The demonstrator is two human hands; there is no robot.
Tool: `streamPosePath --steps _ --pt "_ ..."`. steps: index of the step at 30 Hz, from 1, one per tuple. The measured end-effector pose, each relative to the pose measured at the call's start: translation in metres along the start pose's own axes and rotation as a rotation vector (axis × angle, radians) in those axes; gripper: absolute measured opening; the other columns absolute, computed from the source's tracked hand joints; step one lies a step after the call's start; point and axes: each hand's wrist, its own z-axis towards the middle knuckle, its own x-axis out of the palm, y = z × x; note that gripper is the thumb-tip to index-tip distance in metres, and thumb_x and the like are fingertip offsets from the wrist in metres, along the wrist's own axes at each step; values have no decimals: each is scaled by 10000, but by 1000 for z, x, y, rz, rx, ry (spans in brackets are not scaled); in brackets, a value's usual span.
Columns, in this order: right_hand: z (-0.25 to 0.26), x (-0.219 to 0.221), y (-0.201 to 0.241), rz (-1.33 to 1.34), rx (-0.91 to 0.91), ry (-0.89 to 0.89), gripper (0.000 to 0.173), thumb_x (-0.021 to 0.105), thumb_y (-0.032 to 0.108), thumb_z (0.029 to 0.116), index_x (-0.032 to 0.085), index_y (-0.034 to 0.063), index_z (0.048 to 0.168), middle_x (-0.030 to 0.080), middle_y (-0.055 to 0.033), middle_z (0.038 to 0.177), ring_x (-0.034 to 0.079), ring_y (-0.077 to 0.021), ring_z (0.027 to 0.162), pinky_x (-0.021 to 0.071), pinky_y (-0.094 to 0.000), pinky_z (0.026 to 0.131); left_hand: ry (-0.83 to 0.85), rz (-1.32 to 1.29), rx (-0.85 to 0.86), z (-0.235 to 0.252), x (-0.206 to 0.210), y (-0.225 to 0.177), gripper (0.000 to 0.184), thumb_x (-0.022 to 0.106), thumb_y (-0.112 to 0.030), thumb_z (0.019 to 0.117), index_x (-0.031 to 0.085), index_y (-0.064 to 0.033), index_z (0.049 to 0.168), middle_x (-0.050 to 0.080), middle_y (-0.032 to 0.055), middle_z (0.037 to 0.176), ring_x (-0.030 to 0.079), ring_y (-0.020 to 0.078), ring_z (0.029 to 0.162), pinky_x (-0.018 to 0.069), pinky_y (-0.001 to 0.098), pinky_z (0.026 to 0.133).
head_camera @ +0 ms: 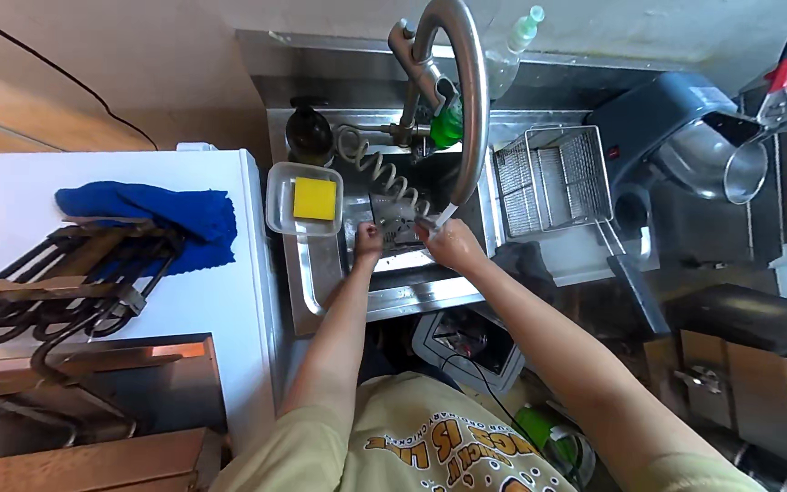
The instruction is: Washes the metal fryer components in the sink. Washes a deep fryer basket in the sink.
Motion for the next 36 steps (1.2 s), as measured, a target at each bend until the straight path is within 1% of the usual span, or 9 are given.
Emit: streamPosePath --steps 5,8,13,19,21,23,25,29,36 --pt "10 10 11 -4 13 -26 421 570 439 1039 737 53 1067 742 -187 994 721 -383 983 560 -618 867 -171 -203 -199 33 14 8 508 361 -361 1113 430 -14 1477 604 259 1246 606 335 1041 509 503 882" --pt "14 9 13 -10 65 -30 429 560 454 1041 731 72 1132 743 -188 1073 711 -390 1054 547 -636 908 -124 -140 -242 36 14 5 661 203 -466 1125 543 30 1401 576 292 1360 554 408 1262 444 595 1027" --pt "23 13 6 -6 45 13 445 537 481 1041 729 96 1154 746 -167 1076 715 -376 1048 550 -643 890 -140 -295 -349 38 17 13 711 257 -557 1088 585 18 1348 577 269 1361 545 382 1266 454 599 1009" --pt "19 9 -1 -27 7 293 443 562 436 1052 725 33 1138 722 -240 1094 680 -429 1102 507 -669 956 -87 -536 -456 40 15 18 782 132 -656 1057 420 -109 1537 459 203 1535 475 392 1367 442 684 996" --pt "15 10 -4 -43 12 311 392 562 404 1062 736 63 1149 726 -230 1113 676 -428 1117 502 -668 966 -78 -568 -462 45 17 24 734 156 -623 1072 437 -124 1531 493 190 1508 503 372 1343 457 651 995" --pt "17 13 -10 -17 -11 290 366 565 392 1061 745 82 1139 732 -213 1093 684 -412 1095 513 -656 955 -86 -476 -472 45 19 22 525 388 -428 1093 498 -64 1454 528 219 1440 544 379 1274 495 621 959" --pt "20 12 -10 41 -54 299 352 565 384 1057 746 88 1120 736 -190 1068 692 -377 1073 518 -638 953 -38 -228 -427 48 17 24 421 550 -202 1034 522 -18 1412 550 265 1374 569 398 1211 509 599 947" --pt "23 7 -16 35 -3 318 420 572 425 1051 722 40 1125 723 -210 1096 682 -385 1103 513 -635 968 86 280 -204 51 7 27 451 707 -87 882 604 8 1311 648 278 1236 627 427 1162 491 635 983" --pt "-5 -9 -23 17 118 367 427 597 442 1038 713 55 900 693 -156 825 695 -348 840 535 -627 769 104 553 -43 12 -8 9 397 657 -79 924 619 -16 1314 669 267 1221 633 446 1172 477 668 993"
